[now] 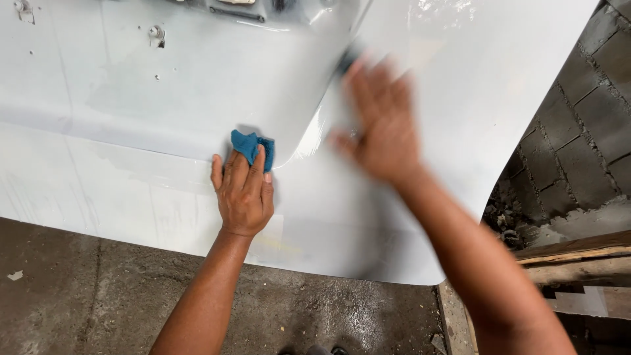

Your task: The person sands a white car part, likely a trunk lid, using a sanding block and a blue cloth. They wipe the surface with the cloth while sanding with the block, focusing on the edges and recessed areas. The person briefly dips the tools into a bucket of water before resuming the sanding process.

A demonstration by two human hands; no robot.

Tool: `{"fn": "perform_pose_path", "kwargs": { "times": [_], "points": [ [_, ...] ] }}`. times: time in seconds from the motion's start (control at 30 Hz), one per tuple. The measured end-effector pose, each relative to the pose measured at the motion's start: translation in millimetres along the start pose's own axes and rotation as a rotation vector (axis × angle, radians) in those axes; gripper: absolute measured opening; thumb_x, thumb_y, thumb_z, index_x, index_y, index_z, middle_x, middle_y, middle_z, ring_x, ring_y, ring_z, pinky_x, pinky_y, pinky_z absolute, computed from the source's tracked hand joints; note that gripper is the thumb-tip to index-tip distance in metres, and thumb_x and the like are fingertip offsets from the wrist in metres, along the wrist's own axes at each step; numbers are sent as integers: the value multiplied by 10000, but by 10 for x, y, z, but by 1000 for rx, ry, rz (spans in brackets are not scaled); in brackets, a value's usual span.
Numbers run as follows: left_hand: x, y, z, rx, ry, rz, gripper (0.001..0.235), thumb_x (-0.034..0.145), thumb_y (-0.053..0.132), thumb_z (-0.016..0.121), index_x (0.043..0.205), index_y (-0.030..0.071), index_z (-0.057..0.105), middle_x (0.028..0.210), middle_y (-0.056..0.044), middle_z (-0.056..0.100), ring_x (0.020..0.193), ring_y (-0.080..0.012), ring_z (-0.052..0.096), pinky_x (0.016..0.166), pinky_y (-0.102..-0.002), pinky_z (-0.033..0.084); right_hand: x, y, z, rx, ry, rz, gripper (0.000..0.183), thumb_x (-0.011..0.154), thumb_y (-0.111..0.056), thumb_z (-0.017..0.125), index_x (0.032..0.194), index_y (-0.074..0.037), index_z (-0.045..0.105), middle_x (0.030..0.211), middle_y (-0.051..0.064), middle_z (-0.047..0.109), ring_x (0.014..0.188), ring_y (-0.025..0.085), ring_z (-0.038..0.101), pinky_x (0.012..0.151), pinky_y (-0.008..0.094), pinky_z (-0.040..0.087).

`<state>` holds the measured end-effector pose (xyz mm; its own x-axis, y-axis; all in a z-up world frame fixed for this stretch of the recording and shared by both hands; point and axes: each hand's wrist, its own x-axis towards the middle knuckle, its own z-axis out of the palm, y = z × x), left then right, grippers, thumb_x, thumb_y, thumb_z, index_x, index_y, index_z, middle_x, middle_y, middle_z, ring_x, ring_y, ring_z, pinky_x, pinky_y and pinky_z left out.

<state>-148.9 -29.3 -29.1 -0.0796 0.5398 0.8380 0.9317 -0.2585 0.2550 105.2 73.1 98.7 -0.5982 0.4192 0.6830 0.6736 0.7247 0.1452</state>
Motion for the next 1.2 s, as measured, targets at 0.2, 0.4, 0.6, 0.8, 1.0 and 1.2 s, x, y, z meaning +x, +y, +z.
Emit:
{"fn": "perform_pose_path", "kwargs": {
  "times": [0.2,0.4,0.6,0.8,1.0,1.2],
  "points": [
    [-42,-131,-35,-38,73,-81,449,1085,193,491,1467,-26,580,1536,-228,521,1482,-393,453,1279,-567,128,-872,-803,480,82,-342,-453,815,1024,-619,544,1672,-190,296,1742,-18,264,1606,216,182,1284,491,86],
    [-101,-135,-35,-72,82,-88,442,1097,196,487,1467,-27,581,1547,-226,512,1486,-387,447,1288,-572,180,-15,179,-157,-134,86,254,803,1161,-474,643,1733,-70,249,1794,167,234,1655,405,143,1325,619,70],
    [-61,-123,-80,-97,69,-86,444,1082,189,484,1460,-21,585,1533,-220,526,1475,-392,462,1286,-569,191,-782,-979,472,239,-271,-228,871,975,-593,629,1648,-163,284,1691,45,314,1588,260,229,1287,579,146],
    [-74,-174,-65,-97,69,-67,444,1084,194,486,1457,-26,587,1531,-231,526,1477,-397,461,1284,-566,198,-432,-547,254,142,-317,-187,829,955,-540,624,1631,-182,305,1687,32,319,1565,283,259,1263,587,126],
    [-77,-161,-43,-90,72,-63,431,1093,189,491,1452,-27,591,1539,-234,519,1483,-395,457,1287,-565,196,304,182,-196,-123,119,271,819,1136,-554,578,1715,-77,250,1772,172,214,1639,412,126,1317,625,24],
    [-79,-144,-77,-83,61,-60,432,1085,180,497,1449,-32,593,1532,-233,520,1475,-400,461,1281,-565,202,-1257,-1021,644,228,-383,-465,774,1024,-575,525,1628,-169,260,1692,37,231,1568,217,161,1274,487,65]
  ]
}}
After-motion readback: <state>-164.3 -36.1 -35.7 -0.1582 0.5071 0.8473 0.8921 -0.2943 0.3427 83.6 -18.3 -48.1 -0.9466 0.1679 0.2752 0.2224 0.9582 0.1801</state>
